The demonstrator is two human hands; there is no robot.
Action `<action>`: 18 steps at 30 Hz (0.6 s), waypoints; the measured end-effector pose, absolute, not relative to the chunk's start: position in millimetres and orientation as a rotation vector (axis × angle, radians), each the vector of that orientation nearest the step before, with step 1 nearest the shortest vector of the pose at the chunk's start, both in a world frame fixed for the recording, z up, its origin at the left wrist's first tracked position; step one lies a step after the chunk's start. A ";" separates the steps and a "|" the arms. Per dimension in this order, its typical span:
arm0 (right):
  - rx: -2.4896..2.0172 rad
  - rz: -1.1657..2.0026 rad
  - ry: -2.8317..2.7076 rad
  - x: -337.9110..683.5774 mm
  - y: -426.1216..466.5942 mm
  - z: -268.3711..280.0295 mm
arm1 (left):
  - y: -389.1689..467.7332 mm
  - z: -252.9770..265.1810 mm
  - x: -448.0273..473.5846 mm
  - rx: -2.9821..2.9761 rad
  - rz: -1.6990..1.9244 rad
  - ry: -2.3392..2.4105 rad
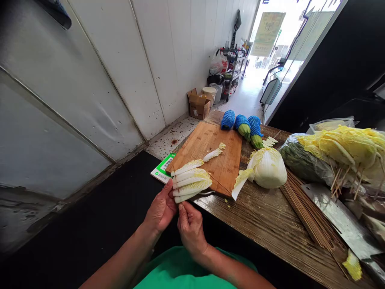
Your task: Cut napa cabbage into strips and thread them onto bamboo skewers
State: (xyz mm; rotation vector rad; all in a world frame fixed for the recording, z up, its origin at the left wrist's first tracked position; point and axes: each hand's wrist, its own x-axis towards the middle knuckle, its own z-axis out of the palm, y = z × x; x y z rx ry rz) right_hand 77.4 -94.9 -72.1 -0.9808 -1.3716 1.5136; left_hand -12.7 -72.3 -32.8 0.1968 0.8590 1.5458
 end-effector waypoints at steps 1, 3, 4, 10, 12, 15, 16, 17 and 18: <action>-0.986 1.521 -1.382 78.3 -94.5 -71.8 | -71.1 -31.4 -16.2 0.218 1.561 0.863; -0.978 1.544 -1.395 79.3 -94.5 -70.0 | -67.8 -28.5 -21.3 0.243 1.598 0.888; -0.964 1.559 -1.392 79.3 -94.8 -68.9 | -65.9 -27.3 -22.9 0.237 1.616 0.910; -0.948 1.550 -1.384 77.8 -97.4 -69.0 | -58.7 -25.1 -20.7 0.198 1.679 1.028; -0.957 1.556 -1.388 77.7 -97.9 -70.9 | -58.1 -24.4 -17.5 0.227 1.703 1.046; -0.950 1.549 -1.399 77.4 -98.6 -73.0 | -57.1 -23.1 -12.6 0.215 1.764 1.087; -0.950 1.539 -1.402 77.2 -98.8 -73.5 | -56.7 -23.0 -11.3 0.194 1.782 1.102; -0.953 1.524 -1.405 77.1 -99.0 -73.9 | -56.3 -22.9 -10.2 0.170 1.796 1.114; -0.958 1.507 -1.408 76.9 -99.2 -74.3 | -56.0 -23.0 -9.3 0.151 1.806 1.123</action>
